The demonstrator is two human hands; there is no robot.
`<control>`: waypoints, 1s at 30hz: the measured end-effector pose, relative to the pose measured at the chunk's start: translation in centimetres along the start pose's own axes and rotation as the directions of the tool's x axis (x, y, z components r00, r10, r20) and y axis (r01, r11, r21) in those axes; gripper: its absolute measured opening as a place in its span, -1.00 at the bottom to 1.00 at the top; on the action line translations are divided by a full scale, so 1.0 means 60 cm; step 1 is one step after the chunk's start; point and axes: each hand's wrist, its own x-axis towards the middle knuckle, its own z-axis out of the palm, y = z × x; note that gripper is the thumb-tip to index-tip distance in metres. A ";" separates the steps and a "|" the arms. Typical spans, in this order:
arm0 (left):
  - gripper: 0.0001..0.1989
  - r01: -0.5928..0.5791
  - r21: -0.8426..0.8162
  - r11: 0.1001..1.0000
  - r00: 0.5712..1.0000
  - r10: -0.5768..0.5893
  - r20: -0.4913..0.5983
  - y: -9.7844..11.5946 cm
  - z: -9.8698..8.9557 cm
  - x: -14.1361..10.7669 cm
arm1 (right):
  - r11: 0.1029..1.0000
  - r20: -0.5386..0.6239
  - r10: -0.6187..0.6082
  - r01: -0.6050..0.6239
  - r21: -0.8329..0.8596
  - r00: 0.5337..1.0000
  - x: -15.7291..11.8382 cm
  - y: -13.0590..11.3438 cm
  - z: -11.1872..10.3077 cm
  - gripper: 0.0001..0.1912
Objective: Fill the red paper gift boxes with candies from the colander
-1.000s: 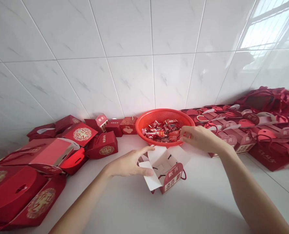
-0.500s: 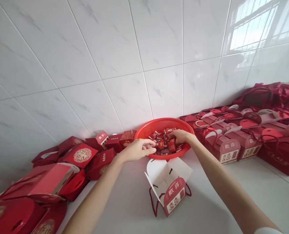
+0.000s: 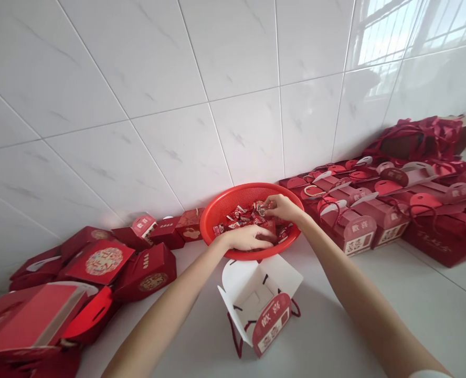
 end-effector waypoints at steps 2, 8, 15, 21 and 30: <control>-0.56 0.019 0.015 1.000 1.000 -0.018 -0.023 0.000 0.003 0.000 | 0.995 -0.032 0.029 -0.026 0.100 0.999 0.001 0.001 0.001 -0.88; -0.41 0.127 0.204 0.971 0.988 -0.106 -0.113 -0.002 0.003 -0.004 | 0.943 -0.114 0.080 -0.038 0.332 0.990 -0.005 -0.014 0.002 -0.89; -0.61 0.412 0.368 0.834 0.890 -0.282 -0.358 -0.006 -0.011 0.011 | 0.882 -0.190 0.176 -0.069 0.466 0.966 -0.005 -0.019 -0.002 -0.88; -0.73 0.587 0.315 0.746 0.752 -0.358 -0.554 -0.048 -0.050 0.001 | 0.840 -0.206 0.193 -0.053 0.540 0.959 0.002 -0.013 -0.006 -0.74; -0.71 0.321 0.339 0.885 0.871 -0.134 -0.473 -0.046 -0.051 0.011 | 0.815 -0.168 0.123 -0.003 0.580 0.978 0.001 -0.011 -0.007 -0.78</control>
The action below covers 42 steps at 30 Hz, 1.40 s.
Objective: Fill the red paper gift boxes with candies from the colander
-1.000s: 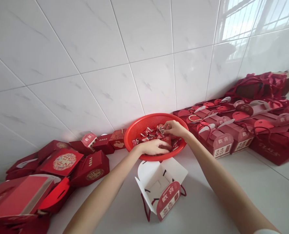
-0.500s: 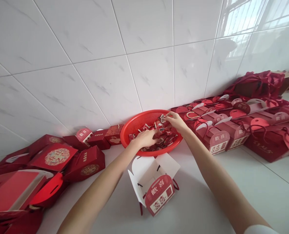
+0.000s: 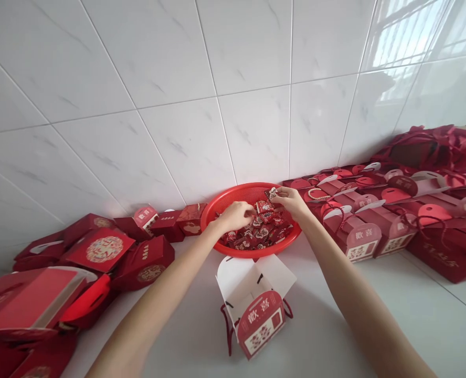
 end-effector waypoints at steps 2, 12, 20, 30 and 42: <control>-0.66 -0.081 -0.085 0.993 0.980 0.095 0.177 0.021 0.008 0.011 | 1.000 0.005 0.011 -0.011 -0.001 1.000 -0.001 0.001 0.001 -0.79; -0.59 -0.071 -0.217 0.974 0.876 0.165 0.453 0.033 0.033 0.021 | 0.999 0.031 0.046 -0.046 0.003 0.998 -0.010 0.000 0.003 -0.78; -0.87 0.012 -0.188 0.982 0.993 0.010 0.118 0.034 0.027 0.015 | 0.999 0.005 0.030 -0.030 0.040 1.000 -0.009 -0.005 0.006 -0.84; -0.75 -0.213 -0.155 0.965 0.972 0.225 0.068 0.045 0.031 0.021 | 0.998 -0.027 -0.002 0.004 0.070 1.000 -0.006 0.000 0.004 -0.82; -0.62 -0.251 -0.221 0.942 0.873 0.319 0.369 0.057 0.058 0.028 | 0.998 -0.011 0.001 0.000 0.066 1.000 -0.012 -0.004 0.005 -0.85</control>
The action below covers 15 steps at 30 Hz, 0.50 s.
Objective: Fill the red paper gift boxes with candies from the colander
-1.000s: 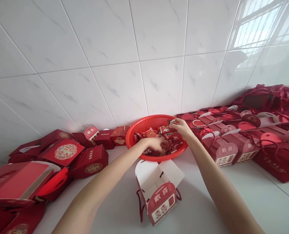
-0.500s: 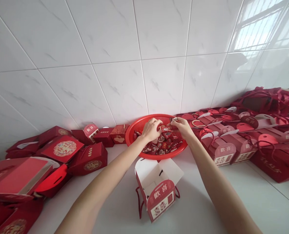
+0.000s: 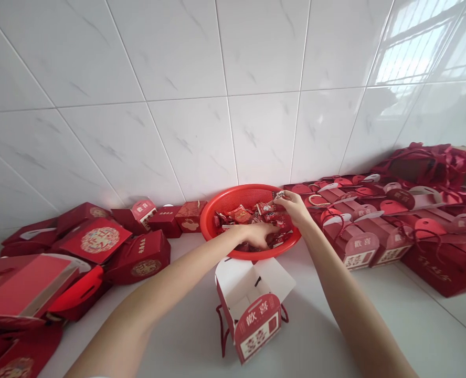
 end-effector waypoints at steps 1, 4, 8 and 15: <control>-0.67 0.005 0.034 0.999 1.000 -0.004 -0.030 0.003 0.001 0.002 | 1.000 0.001 0.000 0.000 -0.002 1.000 0.000 0.000 0.000 -0.85; -0.72 0.045 0.074 0.996 0.993 -0.037 -0.111 0.006 0.000 0.002 | 1.000 -0.002 0.001 -0.001 -0.007 1.000 0.000 0.002 0.000 -0.85; -0.69 0.059 -0.067 0.996 0.975 -0.072 -0.210 -0.011 -0.008 -0.002 | 1.000 -0.005 -0.005 0.005 0.000 1.000 0.002 0.004 -0.001 -0.86; -0.75 0.023 -0.444 0.896 0.796 -0.285 -0.534 -0.069 -0.014 0.014 | 0.999 -0.031 -0.015 0.016 0.032 0.999 0.008 0.005 -0.001 -0.84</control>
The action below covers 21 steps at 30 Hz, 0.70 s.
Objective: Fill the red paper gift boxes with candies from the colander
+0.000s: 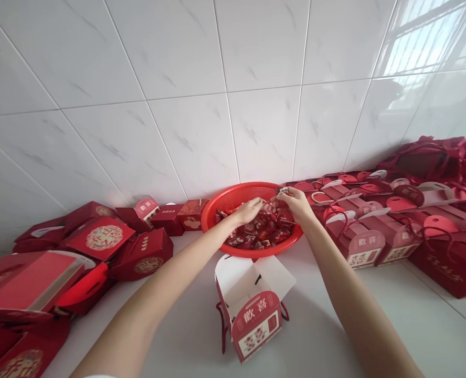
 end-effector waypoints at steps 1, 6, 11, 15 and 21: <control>-0.72 0.001 -0.015 1.000 1.000 -0.002 -0.021 -0.006 0.000 0.005 | 1.000 -0.006 -0.001 0.001 0.004 1.000 0.001 0.000 0.000 -0.84; -0.70 0.000 -0.099 0.995 0.994 -0.012 -0.113 -0.019 0.006 0.019 | 1.000 -0.019 0.001 -0.001 0.015 1.000 0.004 0.003 -0.004 -0.86; -0.70 -0.044 -0.112 0.993 0.987 0.026 -0.158 -0.012 0.007 0.016 | 0.999 -0.070 -0.018 0.020 0.032 0.997 0.013 0.010 -0.009 -0.86; -0.69 -0.116 -0.121 0.986 0.972 0.087 -0.218 -0.006 0.008 0.012 | 0.998 -0.079 -0.028 0.031 0.048 0.996 0.015 0.010 -0.009 -0.86; -0.71 -0.160 -0.147 0.976 0.951 0.113 -0.287 0.000 0.008 0.007 | 0.998 0.109 0.040 -0.044 0.035 0.993 0.001 0.001 -0.006 -0.81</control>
